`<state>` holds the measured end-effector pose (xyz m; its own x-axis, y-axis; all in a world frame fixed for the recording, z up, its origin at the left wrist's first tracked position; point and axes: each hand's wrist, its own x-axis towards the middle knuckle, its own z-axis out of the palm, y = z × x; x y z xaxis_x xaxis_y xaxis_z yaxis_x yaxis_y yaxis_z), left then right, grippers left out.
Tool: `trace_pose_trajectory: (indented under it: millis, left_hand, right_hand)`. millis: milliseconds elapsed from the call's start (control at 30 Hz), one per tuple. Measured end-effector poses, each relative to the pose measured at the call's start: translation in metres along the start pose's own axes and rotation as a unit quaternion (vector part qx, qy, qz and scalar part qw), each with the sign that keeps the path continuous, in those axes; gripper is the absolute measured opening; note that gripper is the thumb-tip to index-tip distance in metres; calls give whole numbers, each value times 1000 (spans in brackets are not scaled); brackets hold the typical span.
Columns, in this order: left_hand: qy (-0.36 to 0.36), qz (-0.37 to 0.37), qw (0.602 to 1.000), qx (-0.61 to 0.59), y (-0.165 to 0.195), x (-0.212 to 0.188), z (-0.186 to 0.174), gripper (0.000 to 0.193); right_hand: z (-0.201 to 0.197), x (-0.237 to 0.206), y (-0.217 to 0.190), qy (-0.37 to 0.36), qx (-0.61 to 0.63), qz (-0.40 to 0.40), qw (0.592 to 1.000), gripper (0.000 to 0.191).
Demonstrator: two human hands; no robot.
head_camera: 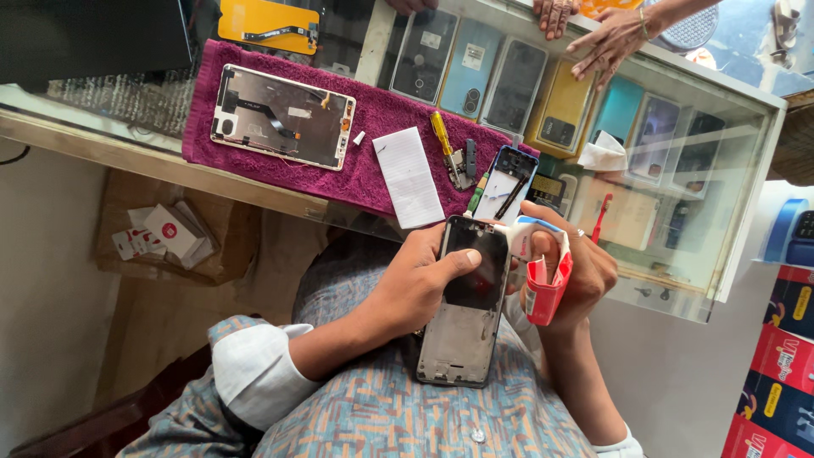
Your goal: The person sits at a repair counter and applies liquid from a bottle onto a disassembled smartphone frame, wiping and cleaning it. They then press buttons on a feature phone to test it, and finally handle and work on the phone frame and its components at the bench.
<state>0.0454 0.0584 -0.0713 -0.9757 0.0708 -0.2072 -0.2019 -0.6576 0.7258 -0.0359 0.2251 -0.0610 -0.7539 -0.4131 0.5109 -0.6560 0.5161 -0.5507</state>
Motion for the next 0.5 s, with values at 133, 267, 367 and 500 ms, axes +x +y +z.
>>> trace_pose_trajectory:
  millis: [133, 267, 367, 500]
  left_hand:
    - [0, -7, 1000, -19, -3, -1, -2, 33]
    - [19, -9, 999, 42, -6, 2, -4, 32]
    - [20, -1, 998, 53, -5, 4, -2, 33]
    - [7, -26, 999, -19, -1, 2, 0, 33]
  right_hand:
    - [0, -1, 0, 8, -2, 5, 1000, 35]
    - [-2, -1, 1, 3, 7, 18, 1000, 39]
    - [-4, 1, 2, 6, -2, 17, 1000, 40]
    - [-6, 2, 1, 2, -5, 25, 1000, 40]
